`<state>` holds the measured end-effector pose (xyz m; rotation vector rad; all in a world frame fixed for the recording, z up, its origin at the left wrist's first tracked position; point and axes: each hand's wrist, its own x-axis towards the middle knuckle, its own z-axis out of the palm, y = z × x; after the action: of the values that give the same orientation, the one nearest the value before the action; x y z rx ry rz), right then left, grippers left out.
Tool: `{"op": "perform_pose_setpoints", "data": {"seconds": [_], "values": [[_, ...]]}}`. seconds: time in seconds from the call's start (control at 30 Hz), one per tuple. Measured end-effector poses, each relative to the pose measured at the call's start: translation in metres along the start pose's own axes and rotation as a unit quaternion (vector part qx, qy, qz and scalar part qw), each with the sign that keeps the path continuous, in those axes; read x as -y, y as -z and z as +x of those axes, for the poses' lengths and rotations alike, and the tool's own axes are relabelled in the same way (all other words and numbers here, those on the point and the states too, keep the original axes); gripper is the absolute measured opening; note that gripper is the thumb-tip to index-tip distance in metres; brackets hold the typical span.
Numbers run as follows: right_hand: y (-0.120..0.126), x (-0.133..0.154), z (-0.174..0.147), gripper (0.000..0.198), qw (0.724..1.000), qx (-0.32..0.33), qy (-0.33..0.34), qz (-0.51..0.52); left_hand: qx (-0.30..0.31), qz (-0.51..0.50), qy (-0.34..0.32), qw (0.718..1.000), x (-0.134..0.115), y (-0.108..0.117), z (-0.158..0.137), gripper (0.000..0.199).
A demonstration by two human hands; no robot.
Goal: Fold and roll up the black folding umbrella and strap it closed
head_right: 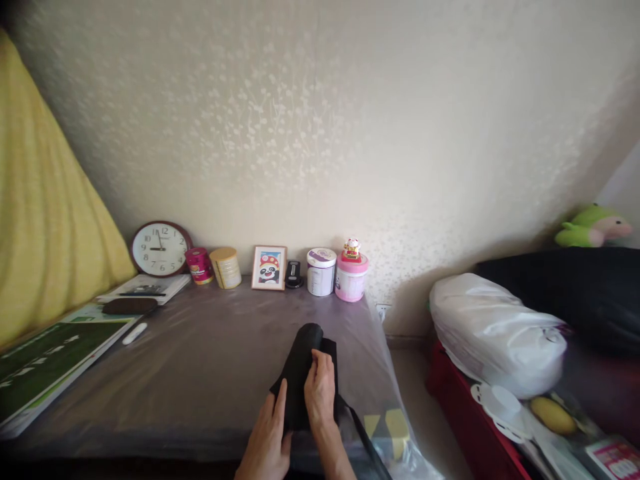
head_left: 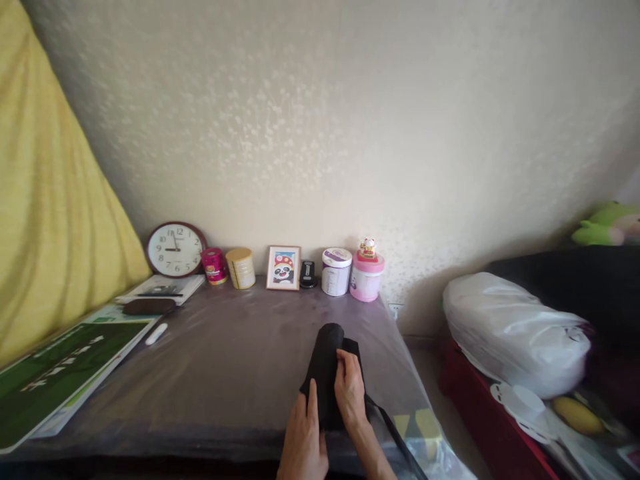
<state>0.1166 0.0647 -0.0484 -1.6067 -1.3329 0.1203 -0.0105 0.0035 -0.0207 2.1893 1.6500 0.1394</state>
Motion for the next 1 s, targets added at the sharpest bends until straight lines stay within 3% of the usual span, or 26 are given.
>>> {"op": "perform_pose_setpoints", "data": {"seconds": [0.07,0.17,0.3,0.43,0.6,0.7,0.87,1.0], "values": [[-0.006,-0.016,-0.007,0.042,0.998,0.013,0.015,-0.065,-0.001,0.003,-0.003,1.000,0.000,0.000,-0.001,0.072],[-0.008,-0.028,-0.006,0.052,0.979,0.095,0.019,-0.181,-0.006,0.007,-0.007,1.000,0.001,-0.002,-0.001,0.071],[0.005,-0.032,0.012,0.055,0.947,0.165,0.006,-0.275,-0.027,-0.020,-0.016,0.999,0.006,-0.010,0.004,0.071],[0.012,-0.037,0.026,0.050,0.961,0.110,-0.023,-0.254,-0.039,-0.029,-0.027,0.998,0.011,-0.020,0.009,0.075],[-0.016,-0.017,0.027,0.057,0.988,0.072,-0.035,-0.131,-0.037,0.027,-0.020,0.999,0.010,-0.023,0.011,0.078],[-0.028,0.009,0.025,0.067,0.981,0.091,-0.069,-0.158,-0.047,0.036,-0.026,0.998,0.006,-0.024,0.011,0.081],[-0.026,0.036,0.025,0.064,0.958,0.132,-0.105,-0.234,-0.125,0.029,0.010,0.992,-0.002,-0.033,0.014,0.061],[-0.028,0.033,0.024,0.063,0.958,0.125,-0.092,-0.242,-0.106,-0.102,0.018,0.989,0.006,-0.024,0.007,0.060]]}}
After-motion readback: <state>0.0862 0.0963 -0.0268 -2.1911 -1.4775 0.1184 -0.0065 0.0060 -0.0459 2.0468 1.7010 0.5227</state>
